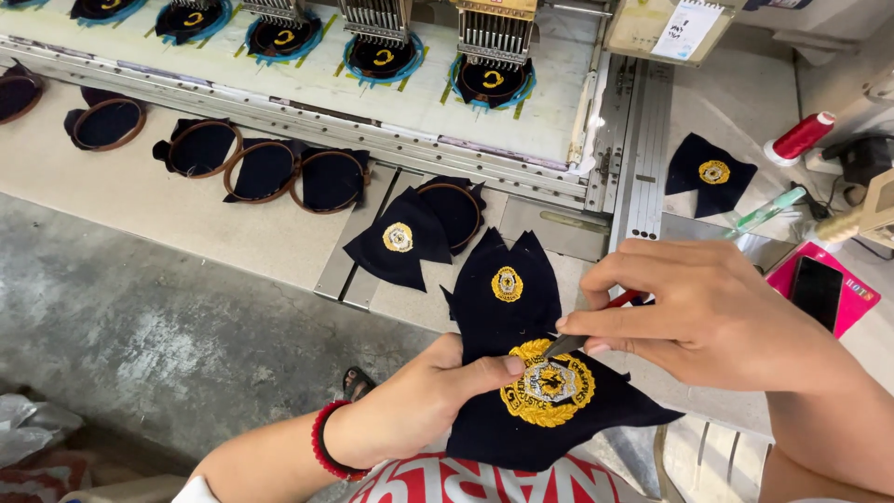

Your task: Trimming loose threads from embroidered patches and clearing thread paths on an industrial embroidery machine.

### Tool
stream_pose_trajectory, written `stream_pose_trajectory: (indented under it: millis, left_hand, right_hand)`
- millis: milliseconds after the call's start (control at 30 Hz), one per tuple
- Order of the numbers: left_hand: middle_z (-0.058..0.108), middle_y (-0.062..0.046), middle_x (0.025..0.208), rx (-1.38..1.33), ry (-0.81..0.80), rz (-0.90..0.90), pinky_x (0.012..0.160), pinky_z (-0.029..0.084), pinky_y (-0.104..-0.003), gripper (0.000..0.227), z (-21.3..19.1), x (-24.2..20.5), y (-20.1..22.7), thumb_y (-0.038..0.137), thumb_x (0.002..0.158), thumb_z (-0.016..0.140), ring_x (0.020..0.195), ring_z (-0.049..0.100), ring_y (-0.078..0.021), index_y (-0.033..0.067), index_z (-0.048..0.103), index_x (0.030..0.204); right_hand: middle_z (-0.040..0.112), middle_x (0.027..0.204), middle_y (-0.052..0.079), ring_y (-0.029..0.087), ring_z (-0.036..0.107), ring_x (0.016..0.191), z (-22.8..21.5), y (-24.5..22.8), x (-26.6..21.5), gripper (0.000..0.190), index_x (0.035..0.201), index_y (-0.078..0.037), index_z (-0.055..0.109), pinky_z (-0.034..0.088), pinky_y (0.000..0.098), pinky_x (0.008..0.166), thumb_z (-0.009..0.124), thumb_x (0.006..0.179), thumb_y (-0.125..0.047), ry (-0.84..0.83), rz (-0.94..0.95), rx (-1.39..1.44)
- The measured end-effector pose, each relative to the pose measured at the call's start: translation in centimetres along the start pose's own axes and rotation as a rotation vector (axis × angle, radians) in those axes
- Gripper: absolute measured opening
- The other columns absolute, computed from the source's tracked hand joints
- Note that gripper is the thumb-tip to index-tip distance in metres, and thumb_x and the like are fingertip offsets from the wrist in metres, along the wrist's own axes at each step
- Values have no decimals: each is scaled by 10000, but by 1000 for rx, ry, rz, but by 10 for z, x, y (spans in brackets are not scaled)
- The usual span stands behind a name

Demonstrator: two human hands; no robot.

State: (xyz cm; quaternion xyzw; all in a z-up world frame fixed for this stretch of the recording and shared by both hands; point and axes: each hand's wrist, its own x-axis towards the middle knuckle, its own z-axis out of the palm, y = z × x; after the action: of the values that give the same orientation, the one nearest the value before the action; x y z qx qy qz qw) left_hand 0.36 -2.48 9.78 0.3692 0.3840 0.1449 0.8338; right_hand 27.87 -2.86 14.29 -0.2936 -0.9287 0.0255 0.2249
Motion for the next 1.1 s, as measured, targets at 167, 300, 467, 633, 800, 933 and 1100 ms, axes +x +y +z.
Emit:
stream_pose_trajectory:
  millis: [167, 300, 467, 633, 800, 933, 1100]
  left_hand:
    - [775, -73, 1046, 91, -68, 46, 840, 566, -300, 272, -7, 6, -9, 194, 1044, 650, 936, 709, -153, -34, 742, 1162]
    - [786, -127, 1198, 33, -59, 32, 990, 590, -348, 370, -9, 10, -5, 182, 1011, 641, 1102, 738, -220, -54, 727, 1282]
    - [786, -130, 1129, -12, -102, 66, 940, 598, -337, 326, -11, 12, -3, 156, 1019, 653, 1054, 741, -213, -94, 741, 1208]
    - [778, -135, 1165, -48, -105, 78, 985, 587, -350, 317, -12, 20, -8, 151, 1010, 654, 1080, 732, -226, -74, 728, 1221]
    - [785, -167, 1204, -59, -125, 57, 998, 598, -365, 372, -10, 19, -3, 149, 1001, 653, 1099, 746, -254, -83, 719, 1283]
    - [778, -139, 1221, -22, -128, 79, 1014, 580, -357, 380, -9, 22, -4, 160, 994, 654, 1125, 729, -229, -55, 717, 1302]
    - [777, -124, 1197, -25, -101, 76, 984, 578, -349, 373, -8, 21, -3, 165, 993, 659, 1089, 726, -214, -48, 719, 1293]
  right_hand:
    - [677, 985, -47, 173, 616, 713, 5, 5, -4, 224, 1193, -295, 750, 419, 308, 563, 769, 972, -272, 17, -4, 64]
    - [701, 967, -65, 156, 649, 734, 11, 14, -11, 207, 1168, -308, 762, 409, 301, 552, 776, 967, -261, 59, 3, 76]
    - [700, 985, 12, 141, 650, 729, 14, 23, -27, 310, 1229, -275, 772, 490, 285, 628, 804, 938, -172, 103, 54, 201]
    - [669, 993, -6, 152, 540, 692, 22, 17, -28, 336, 1277, -324, 754, 431, 283, 617, 804, 954, -248, 159, 130, 128]
    - [643, 996, -8, 168, 569, 735, 25, 12, -16, 324, 1284, -305, 745, 475, 291, 658, 799, 972, -237, 141, 115, 94]
    - [638, 985, 4, 180, 561, 737, 26, 12, -11, 289, 1264, -267, 758, 479, 294, 660, 785, 981, -220, 145, 96, 121]
    - [645, 996, 8, 184, 580, 743, 28, 17, -13, 272, 1252, -275, 772, 499, 293, 650, 767, 981, -256, 130, 86, 143]
